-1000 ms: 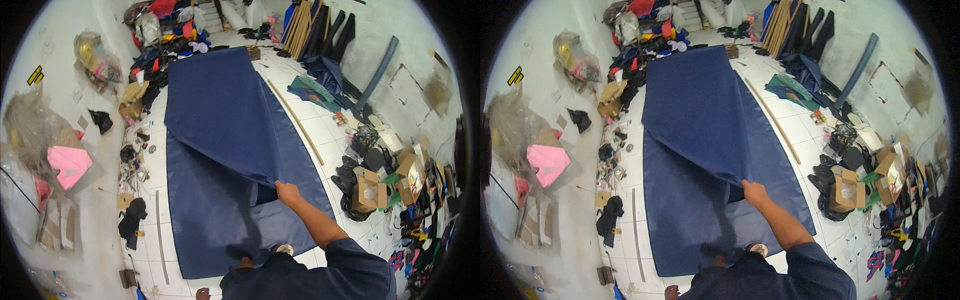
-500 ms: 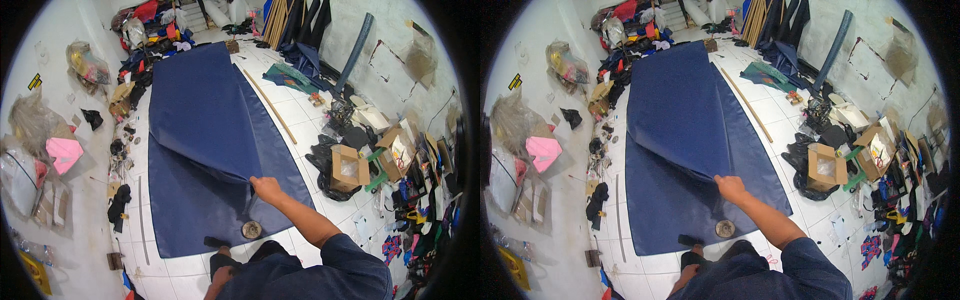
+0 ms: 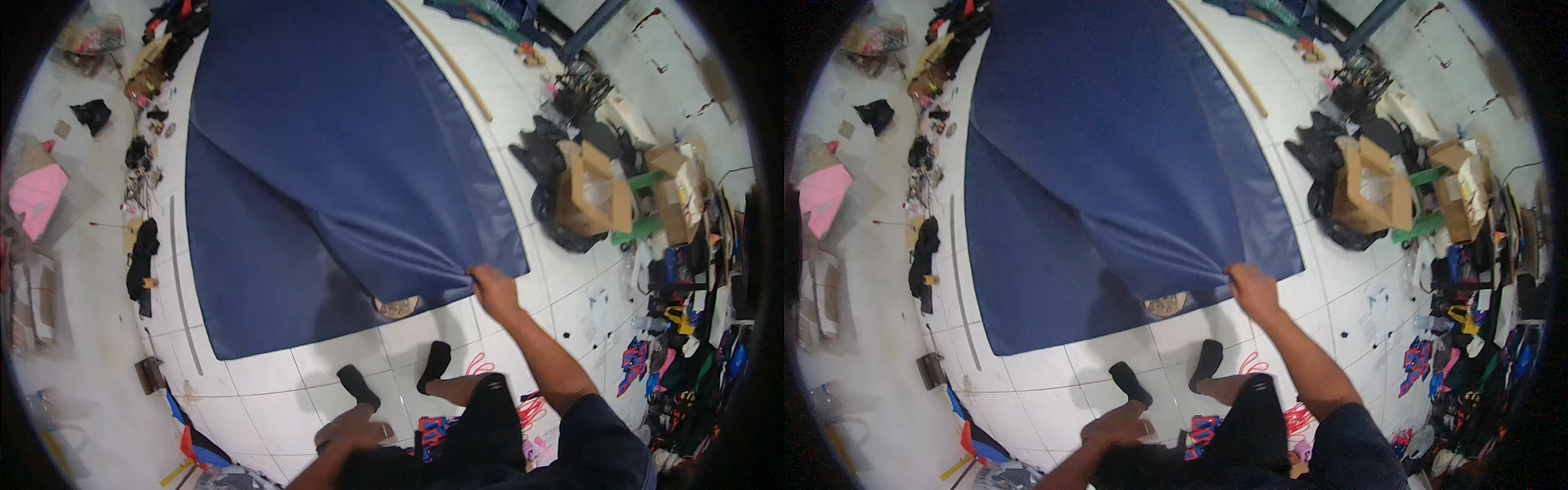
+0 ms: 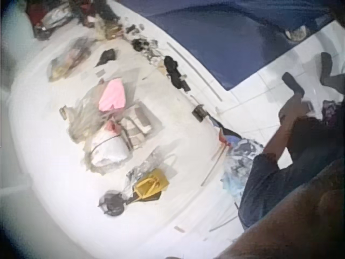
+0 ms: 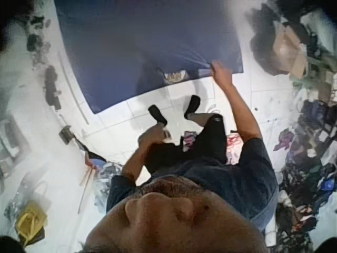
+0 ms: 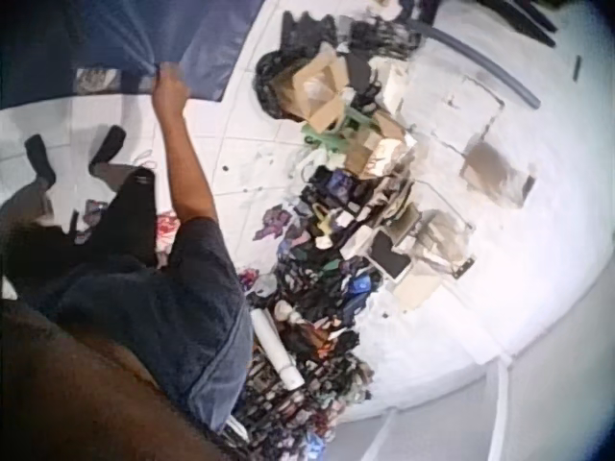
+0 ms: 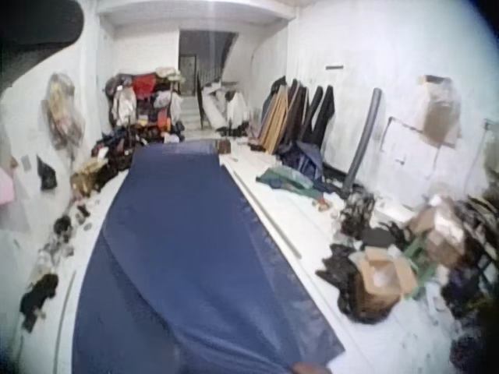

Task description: The person unfolds a large blue fabric sheet on the floor, positions weights to hold it flat, and uses shears to cut the sheet along a straight line using a wooden rod as a guide.

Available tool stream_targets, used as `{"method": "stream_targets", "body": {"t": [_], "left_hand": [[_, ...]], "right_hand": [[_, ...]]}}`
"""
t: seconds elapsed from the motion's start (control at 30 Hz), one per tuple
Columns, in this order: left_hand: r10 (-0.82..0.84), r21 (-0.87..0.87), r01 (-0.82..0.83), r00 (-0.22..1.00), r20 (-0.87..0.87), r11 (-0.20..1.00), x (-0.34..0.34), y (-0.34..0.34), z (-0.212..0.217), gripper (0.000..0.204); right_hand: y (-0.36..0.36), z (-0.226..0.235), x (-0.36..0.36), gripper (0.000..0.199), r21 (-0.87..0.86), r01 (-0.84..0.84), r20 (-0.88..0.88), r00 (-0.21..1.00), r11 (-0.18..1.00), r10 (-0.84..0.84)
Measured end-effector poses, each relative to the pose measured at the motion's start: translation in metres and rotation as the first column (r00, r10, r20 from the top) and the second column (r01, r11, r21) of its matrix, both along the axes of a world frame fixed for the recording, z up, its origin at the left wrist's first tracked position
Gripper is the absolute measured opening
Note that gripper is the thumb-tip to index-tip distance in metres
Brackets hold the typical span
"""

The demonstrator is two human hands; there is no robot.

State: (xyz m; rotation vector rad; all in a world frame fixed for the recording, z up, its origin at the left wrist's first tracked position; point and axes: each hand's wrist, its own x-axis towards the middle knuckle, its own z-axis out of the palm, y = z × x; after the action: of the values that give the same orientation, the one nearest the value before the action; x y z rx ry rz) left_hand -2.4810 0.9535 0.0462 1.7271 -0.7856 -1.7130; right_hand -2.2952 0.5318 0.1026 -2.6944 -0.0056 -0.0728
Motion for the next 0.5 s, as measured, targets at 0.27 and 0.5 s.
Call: {"method": "stream_targets", "body": {"t": [0.27, 0.5], "left_hand": [[0.947, 0.352, -0.888, 0.321, 0.02, 0.294, 0.278, 0.007, -0.25, 0.055], [0.954, -0.273, -0.959, 0.009, -0.299, -0.077, 0.352, -0.017, -0.37, 0.07]], "right_hand": [[0.0, -0.225, 0.039, 0.037, -0.021, -0.023, 0.092, 0.995, 1.0, 0.025], [-0.02, -0.302, 0.053, 0.03, 0.094, 0.042, 0.263, 0.962, 0.995, -0.065]]}}
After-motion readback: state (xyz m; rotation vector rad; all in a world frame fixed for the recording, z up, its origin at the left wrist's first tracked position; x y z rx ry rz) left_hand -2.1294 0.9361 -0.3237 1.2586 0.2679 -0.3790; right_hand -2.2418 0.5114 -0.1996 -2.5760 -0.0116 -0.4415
